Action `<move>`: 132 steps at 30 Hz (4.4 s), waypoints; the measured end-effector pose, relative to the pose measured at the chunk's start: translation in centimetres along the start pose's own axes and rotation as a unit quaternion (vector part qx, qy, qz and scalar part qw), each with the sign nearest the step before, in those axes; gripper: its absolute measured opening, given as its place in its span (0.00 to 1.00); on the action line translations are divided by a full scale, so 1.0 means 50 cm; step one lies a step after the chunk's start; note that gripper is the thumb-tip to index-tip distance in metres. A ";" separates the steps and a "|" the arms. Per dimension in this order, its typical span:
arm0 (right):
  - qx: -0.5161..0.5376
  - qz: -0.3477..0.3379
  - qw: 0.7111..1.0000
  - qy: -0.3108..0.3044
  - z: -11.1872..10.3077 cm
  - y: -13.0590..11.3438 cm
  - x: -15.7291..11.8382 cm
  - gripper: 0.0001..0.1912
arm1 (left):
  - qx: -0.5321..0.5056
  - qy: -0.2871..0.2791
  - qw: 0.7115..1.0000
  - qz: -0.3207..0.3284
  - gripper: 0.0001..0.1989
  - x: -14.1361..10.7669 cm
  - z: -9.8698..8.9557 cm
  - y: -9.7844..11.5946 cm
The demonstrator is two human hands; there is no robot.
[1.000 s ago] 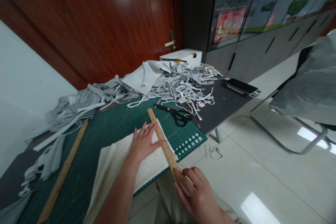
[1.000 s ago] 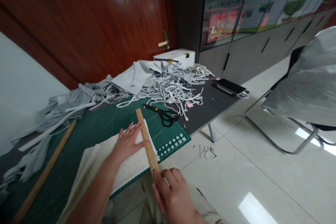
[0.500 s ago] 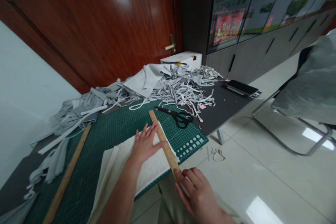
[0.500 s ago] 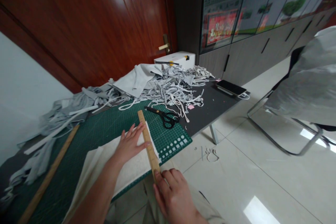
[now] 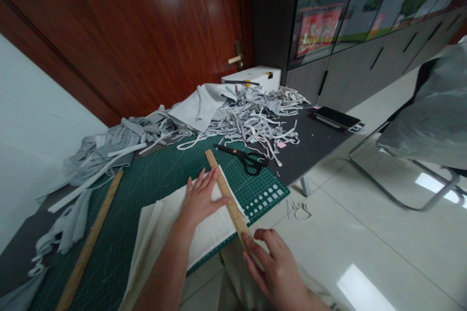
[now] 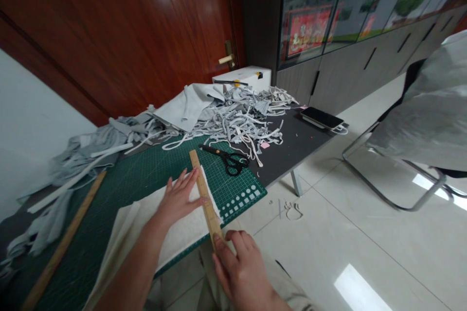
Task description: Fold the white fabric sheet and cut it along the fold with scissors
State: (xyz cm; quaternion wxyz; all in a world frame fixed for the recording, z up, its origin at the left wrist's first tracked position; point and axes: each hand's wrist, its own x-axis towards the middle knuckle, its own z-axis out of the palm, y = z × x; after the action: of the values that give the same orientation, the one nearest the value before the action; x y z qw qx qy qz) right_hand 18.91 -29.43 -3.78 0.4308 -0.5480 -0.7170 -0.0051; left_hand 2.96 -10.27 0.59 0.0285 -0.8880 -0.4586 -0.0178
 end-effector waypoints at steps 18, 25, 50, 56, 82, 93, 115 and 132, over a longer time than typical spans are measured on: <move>0.000 -0.009 1.000 0.011 0.014 -0.002 -0.007 0.18 | -0.019 0.012 1.000 0.012 0.36 -0.004 0.002 0.000; -0.004 -0.033 0.998 0.044 0.017 0.008 -0.005 0.16 | -0.033 0.015 0.999 0.001 0.37 -0.007 -0.004 0.004; -0.047 -0.085 0.989 0.113 0.034 0.028 -0.002 0.13 | -0.063 0.014 0.998 -0.010 0.39 -0.012 -0.001 0.001; -0.032 -0.083 0.992 0.085 0.035 0.035 -0.009 0.13 | -0.066 0.009 0.998 -0.015 0.39 -0.010 0.000 0.001; 0.046 -0.042 0.996 0.064 0.029 0.029 -0.009 0.14 | -0.044 -0.013 0.999 -0.015 0.42 -0.019 -0.009 0.009; 0.067 -0.011 0.997 0.033 0.018 0.019 -0.004 0.15 | -0.045 -0.033 0.998 -0.030 0.42 -0.023 -0.014 0.016; -0.004 -0.059 0.998 0.022 0.002 0.024 0.012 0.14 | -0.070 -0.057 0.996 -0.027 0.48 -0.020 -0.020 0.006; -0.106 0.009 0.994 0.022 0.005 0.157 0.222 0.17 | -0.067 -0.054 0.996 -0.029 0.49 -0.031 -0.019 0.008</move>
State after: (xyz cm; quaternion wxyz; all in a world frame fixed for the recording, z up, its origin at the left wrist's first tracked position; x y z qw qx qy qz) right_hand 24.64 -17.50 -0.66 0.3858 -0.5965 -0.6982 -0.0892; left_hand 2.36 -11.83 1.43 -0.0567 -0.8739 -0.4828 -0.0013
